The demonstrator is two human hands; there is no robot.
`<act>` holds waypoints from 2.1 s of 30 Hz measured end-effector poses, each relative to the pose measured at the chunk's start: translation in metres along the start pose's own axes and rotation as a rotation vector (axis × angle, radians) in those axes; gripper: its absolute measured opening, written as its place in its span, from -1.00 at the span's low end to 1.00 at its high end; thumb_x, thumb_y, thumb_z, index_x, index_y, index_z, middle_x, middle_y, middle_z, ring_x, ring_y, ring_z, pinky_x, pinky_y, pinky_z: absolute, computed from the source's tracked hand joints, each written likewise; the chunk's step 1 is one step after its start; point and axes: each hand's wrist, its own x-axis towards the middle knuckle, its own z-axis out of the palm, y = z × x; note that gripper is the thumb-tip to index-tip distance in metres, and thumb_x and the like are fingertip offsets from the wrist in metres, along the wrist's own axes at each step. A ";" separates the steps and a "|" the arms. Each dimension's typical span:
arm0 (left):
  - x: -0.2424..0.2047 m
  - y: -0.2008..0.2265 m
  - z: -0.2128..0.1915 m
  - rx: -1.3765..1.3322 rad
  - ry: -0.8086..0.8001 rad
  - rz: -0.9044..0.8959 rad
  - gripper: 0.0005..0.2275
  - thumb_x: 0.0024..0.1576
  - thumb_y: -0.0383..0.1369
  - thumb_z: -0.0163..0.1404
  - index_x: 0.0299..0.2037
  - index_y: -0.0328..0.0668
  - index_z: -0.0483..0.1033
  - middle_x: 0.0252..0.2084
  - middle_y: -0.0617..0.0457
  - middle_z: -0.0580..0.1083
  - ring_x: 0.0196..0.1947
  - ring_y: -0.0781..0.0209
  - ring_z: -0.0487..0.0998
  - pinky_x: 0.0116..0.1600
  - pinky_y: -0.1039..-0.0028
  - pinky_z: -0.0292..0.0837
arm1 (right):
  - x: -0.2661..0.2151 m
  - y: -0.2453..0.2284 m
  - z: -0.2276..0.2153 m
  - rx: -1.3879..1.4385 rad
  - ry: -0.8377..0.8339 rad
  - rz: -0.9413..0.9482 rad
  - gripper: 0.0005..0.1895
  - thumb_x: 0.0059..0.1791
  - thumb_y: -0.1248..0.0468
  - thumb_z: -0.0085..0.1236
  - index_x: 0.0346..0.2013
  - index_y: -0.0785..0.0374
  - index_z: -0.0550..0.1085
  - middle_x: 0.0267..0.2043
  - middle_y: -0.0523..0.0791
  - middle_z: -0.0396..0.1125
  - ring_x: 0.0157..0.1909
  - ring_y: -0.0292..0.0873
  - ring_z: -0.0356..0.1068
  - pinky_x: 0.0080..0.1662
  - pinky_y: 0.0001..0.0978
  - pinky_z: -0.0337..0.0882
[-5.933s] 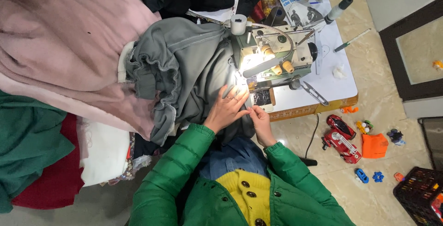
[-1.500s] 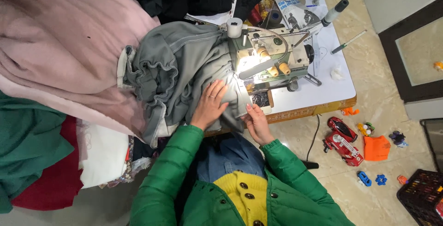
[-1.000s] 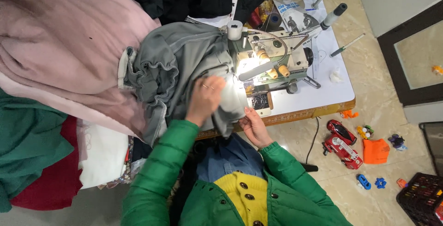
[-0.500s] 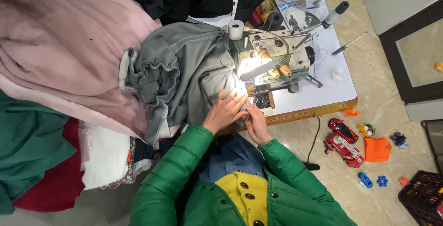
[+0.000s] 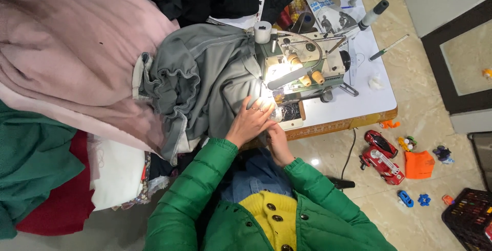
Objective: Using an industrial overlock machine to finish the edges of grey fabric pieces.
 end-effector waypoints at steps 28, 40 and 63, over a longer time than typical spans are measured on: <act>0.018 -0.040 -0.026 0.013 0.144 0.011 -0.70 0.27 -0.06 -0.02 -0.38 -0.05 0.53 -0.27 0.09 0.51 0.10 0.05 0.50 0.34 -0.31 0.23 | -0.040 -0.080 0.044 0.036 -0.087 0.020 -0.70 0.11 0.29 0.06 0.12 0.30 0.45 -0.39 -0.30 0.35 -0.45 -0.56 0.32 -0.42 -0.79 0.34; 0.031 -0.059 -0.014 0.060 0.030 -0.182 -0.66 0.28 -0.02 -0.07 -0.04 -0.04 0.61 0.02 0.16 0.56 0.16 0.15 0.46 0.41 -0.34 0.07 | -0.044 -0.101 0.031 -0.170 -0.110 -0.132 -0.69 0.12 0.27 0.03 0.11 0.32 0.52 -0.10 -0.09 0.48 -0.06 -0.29 0.45 0.00 -0.36 0.49; 0.012 -0.048 0.012 0.035 -0.052 -0.346 -0.66 0.29 -0.10 -0.16 0.18 0.09 0.47 0.23 0.29 0.43 0.24 0.23 0.37 0.47 -0.10 0.09 | 0.133 -0.093 -0.228 -1.889 0.530 -0.773 -0.58 0.10 0.18 0.17 0.23 0.24 0.42 -0.12 -0.01 0.27 -0.02 0.04 0.31 -0.10 -0.07 0.36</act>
